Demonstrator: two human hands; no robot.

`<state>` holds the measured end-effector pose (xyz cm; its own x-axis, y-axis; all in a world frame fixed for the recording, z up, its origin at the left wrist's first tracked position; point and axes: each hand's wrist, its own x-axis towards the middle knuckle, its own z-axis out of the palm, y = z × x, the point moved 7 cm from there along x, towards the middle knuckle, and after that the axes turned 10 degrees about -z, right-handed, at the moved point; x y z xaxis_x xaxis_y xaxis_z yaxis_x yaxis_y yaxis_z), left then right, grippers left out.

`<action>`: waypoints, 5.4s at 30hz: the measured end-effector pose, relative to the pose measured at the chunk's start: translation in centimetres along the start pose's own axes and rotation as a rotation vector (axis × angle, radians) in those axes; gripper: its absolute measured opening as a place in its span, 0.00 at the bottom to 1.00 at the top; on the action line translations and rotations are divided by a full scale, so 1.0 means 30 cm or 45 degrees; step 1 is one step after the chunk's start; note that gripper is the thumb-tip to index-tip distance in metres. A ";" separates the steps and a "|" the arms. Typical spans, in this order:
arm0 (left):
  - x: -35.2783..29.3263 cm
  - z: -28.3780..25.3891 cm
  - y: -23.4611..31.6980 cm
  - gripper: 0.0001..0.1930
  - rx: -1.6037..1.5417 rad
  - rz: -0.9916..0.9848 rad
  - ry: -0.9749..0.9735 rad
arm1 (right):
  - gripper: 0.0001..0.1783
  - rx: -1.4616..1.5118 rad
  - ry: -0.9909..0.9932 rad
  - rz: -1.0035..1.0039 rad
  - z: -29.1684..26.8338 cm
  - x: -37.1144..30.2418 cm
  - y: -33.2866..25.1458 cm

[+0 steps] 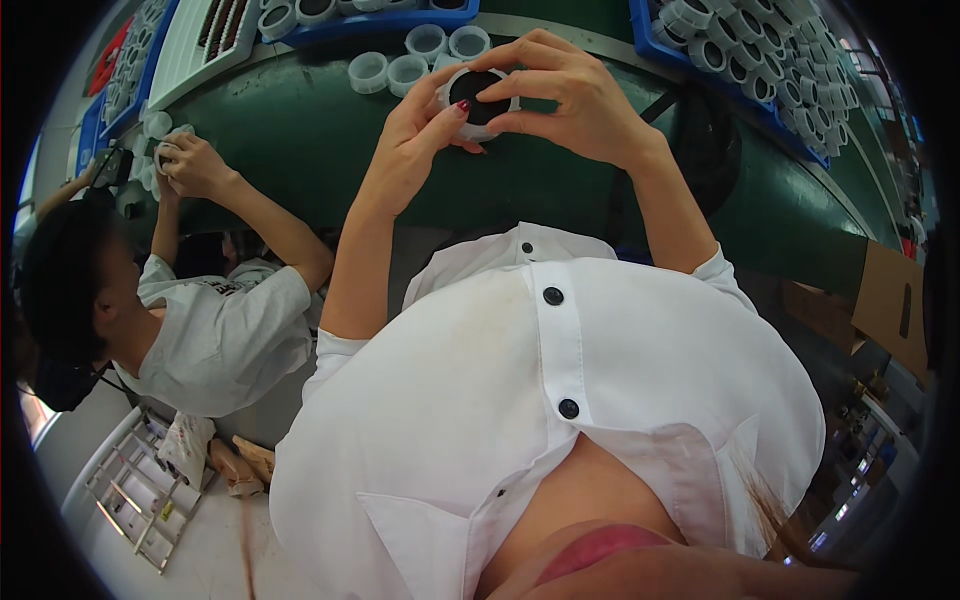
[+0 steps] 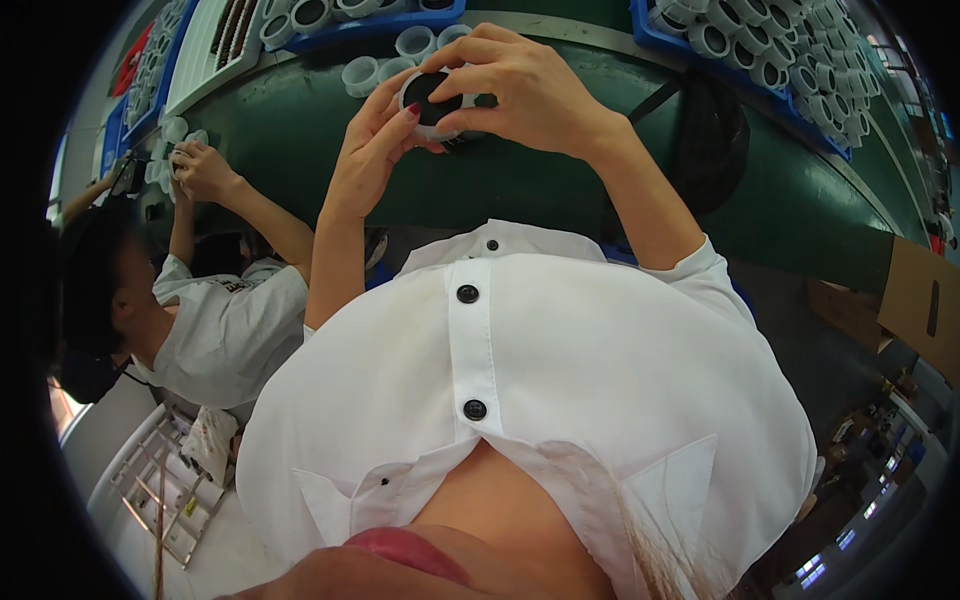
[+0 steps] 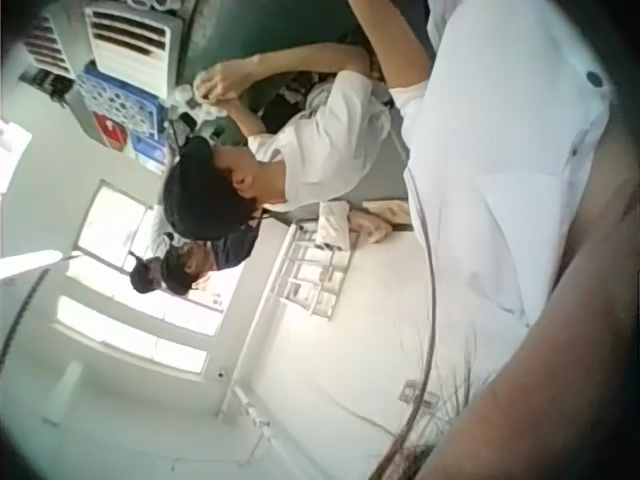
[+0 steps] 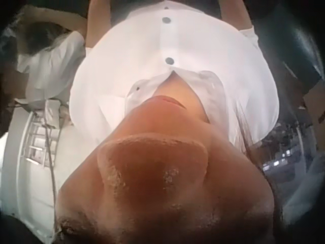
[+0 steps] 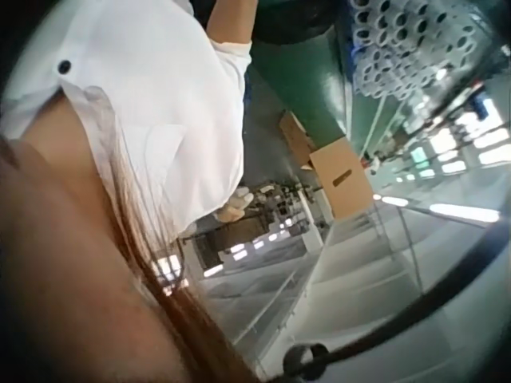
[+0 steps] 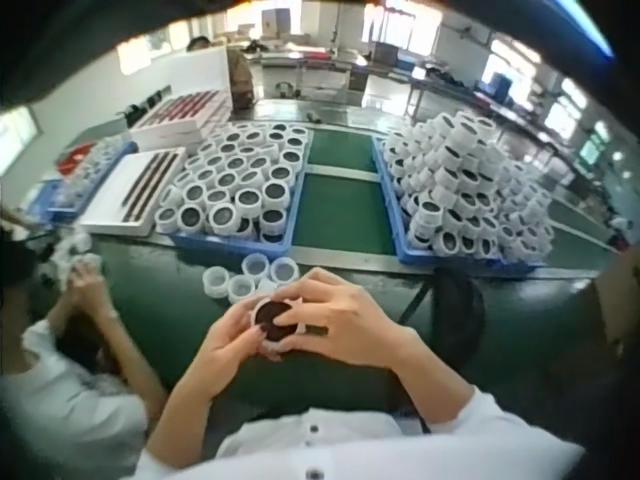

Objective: Assembling black plastic components with white plastic rings and placing them into a tray at a factory workstation.

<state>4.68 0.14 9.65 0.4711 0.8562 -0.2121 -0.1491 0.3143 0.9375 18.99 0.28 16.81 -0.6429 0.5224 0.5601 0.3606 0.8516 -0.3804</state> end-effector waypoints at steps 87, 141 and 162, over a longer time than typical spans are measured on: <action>0.099 -0.247 -0.312 0.19 0.404 -0.138 0.557 | 0.39 -0.033 0.372 0.560 0.175 0.103 0.828; 0.010 -0.436 -0.319 0.21 0.764 -0.133 0.909 | 0.19 0.286 -0.317 0.873 0.360 -0.203 0.381; 0.161 0.001 -0.353 0.34 1.540 0.405 0.274 | 0.28 0.284 -0.257 1.091 0.436 -0.363 0.378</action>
<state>8.56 0.94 -1.30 0.3932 0.9096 0.1342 0.7107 -0.3933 0.5833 21.24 3.70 -3.24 -0.3281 0.9380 -0.1121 0.6444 0.1355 -0.7526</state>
